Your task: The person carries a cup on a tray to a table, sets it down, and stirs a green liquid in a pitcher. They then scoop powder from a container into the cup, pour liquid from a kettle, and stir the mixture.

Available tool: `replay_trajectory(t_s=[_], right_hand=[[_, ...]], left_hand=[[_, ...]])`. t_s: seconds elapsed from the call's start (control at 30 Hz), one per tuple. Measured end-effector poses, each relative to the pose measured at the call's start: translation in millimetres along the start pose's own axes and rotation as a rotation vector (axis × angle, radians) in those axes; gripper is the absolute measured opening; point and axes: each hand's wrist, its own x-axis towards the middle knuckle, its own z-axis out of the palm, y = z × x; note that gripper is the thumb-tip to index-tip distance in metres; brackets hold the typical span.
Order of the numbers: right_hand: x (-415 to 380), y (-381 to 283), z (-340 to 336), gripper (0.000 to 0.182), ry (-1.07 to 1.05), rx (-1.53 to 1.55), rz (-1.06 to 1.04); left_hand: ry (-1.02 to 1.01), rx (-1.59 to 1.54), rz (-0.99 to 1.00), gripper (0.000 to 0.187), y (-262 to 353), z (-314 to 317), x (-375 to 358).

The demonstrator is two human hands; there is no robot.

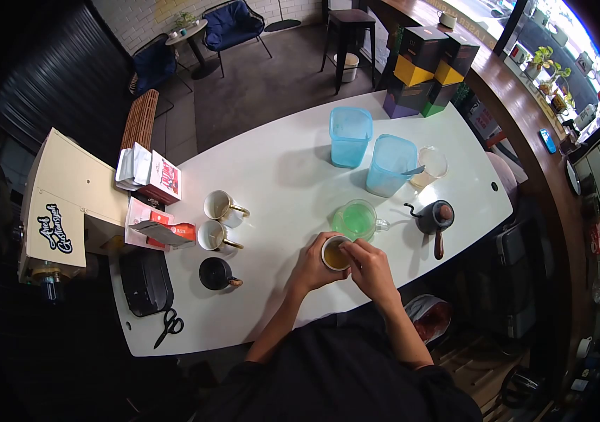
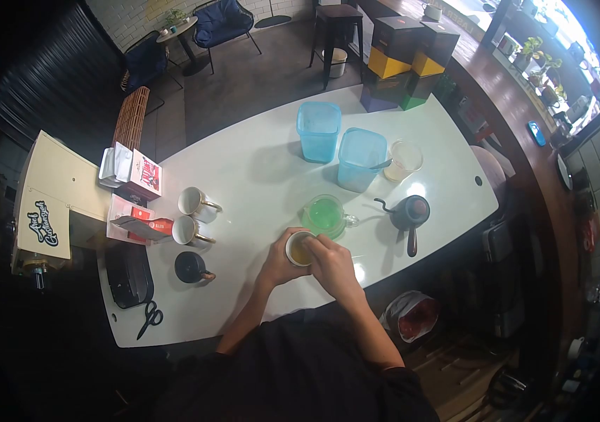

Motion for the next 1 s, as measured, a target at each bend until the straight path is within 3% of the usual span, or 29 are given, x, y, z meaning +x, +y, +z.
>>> replay_trajectory(t_s=[0.17,0.43,0.57,0.77,1.0], right_hand=[[-2,-6,-4,0.015,-0.082,0.019,-0.062],[1,-3,-5,0.011,0.044,-0.089,0.067],[2,-4,1,0.011,0.048,-0.042,0.019],[-3,-5,-5,0.011,-0.103,0.021,-0.044],[-1,-2,-6,0.010,0.033,-0.063,0.039]], left_hand=[[-0.003,-0.007,-0.050,0.074,2,1,-1],[-0.013,-0.015,-0.016,0.073,3,-1,-1],[0.007,0.010,0.011,0.073,-1,1,0],[-0.001,-0.012,-0.028,0.074,0,1,0],[-0.003,-0.019,-0.016,0.074,5,-1,0]])
